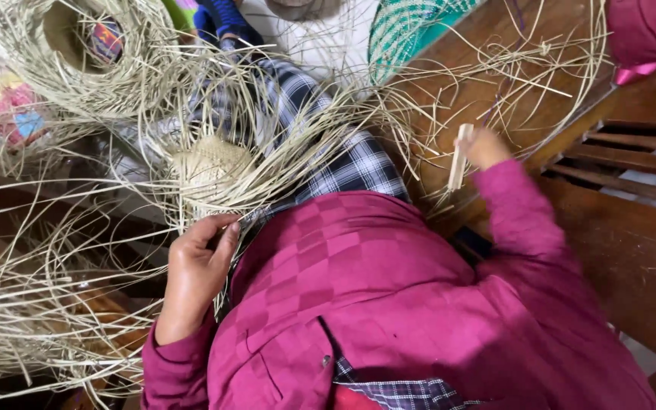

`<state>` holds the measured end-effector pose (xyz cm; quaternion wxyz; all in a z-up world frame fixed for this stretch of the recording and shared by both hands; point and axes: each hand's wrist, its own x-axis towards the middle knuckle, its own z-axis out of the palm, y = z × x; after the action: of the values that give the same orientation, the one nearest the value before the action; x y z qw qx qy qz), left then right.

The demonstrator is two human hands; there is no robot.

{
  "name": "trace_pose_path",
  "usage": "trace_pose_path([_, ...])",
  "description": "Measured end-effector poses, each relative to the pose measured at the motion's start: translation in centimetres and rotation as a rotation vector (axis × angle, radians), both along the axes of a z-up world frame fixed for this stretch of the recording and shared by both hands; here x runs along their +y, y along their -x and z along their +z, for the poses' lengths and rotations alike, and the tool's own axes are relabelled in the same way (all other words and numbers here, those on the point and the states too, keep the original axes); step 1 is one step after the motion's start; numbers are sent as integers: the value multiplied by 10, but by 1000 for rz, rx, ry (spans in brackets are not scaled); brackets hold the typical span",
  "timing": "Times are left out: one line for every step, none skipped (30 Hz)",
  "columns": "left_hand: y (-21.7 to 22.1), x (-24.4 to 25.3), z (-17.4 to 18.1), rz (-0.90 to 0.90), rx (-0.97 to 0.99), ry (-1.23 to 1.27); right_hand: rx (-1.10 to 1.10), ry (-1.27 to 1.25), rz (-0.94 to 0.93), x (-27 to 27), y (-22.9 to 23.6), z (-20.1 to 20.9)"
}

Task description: The person is weaving dried straw strands together to create a circular object, likely a hat, using their hands and a small wooden tool.

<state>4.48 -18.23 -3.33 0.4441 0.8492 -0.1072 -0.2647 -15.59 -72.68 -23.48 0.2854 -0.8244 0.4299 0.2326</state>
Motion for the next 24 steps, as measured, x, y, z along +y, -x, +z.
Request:
trace_pose_path([0,-1,1,5,14,-17,82,8,-76,26,0,15])
trace_pose_path([0,-2,2,10,26,-32,163,18,-152,51,0,30])
trace_pose_path([0,-2,1,15,21,-34,158,16,-147,46,8,14])
trace_pose_path([1,-2,1,19,39,-42,138,56,-148,41,18,-2])
trace_pose_path([1,-1,1,24,56,-50,118,95,-148,37,27,-18])
trace_pose_path([2,0,-1,27,53,-52,115,93,-145,33,35,-33])
trace_pose_path([2,3,-3,29,62,-37,99,145,-155,28,43,-48])
trace_pose_path([4,5,-5,31,73,-22,85,198,-165,24,52,-62])
trace_pose_path([6,6,-7,35,73,-23,84,196,-160,29,52,-61])
trace_pose_path([6,8,-9,47,88,1,68,231,-192,32,51,-59])
trace_pose_path([7,9,-11,58,104,25,51,266,-225,35,49,-58])
trace_pose_path([7,8,-12,65,102,25,48,267,-218,31,55,-67])
trace_pose_path([7,8,-13,73,111,46,10,266,-270,26,60,-77])
trace_pose_path([8,8,-14,83,120,67,-28,265,-318,20,64,-87])
trace_pose_path([9,9,-16,93,116,68,-33,265,-308,14,65,-90])
trace_pose_path([9,9,-18,95,122,77,-162,302,-394,7,65,-94])
trace_pose_path([10,10,-20,97,128,87,-292,338,-479,1,66,-98])
trace_pose_path([9,10,-19,105,126,85,-294,334,-472,-15,51,-86])
trace_pose_path([8,9,-19,105,127,109,-577,252,-422,-30,35,-74])
trace_pose_path([8,9,-18,101,133,132,-853,166,-372,-44,24,-62])
trace_pose_path([8,9,-18,104,136,129,-849,162,-370,-27,2,-19])
trace_pose_path([7,8,-18,98,140,149,-842,-32,-379,-5,-32,26])
trace_pose_path([7,7,-17,92,144,169,-829,-225,-385,21,-72,79])
trace_pose_path([6,5,-15,97,142,168,-830,-228,-380,55,-96,109])
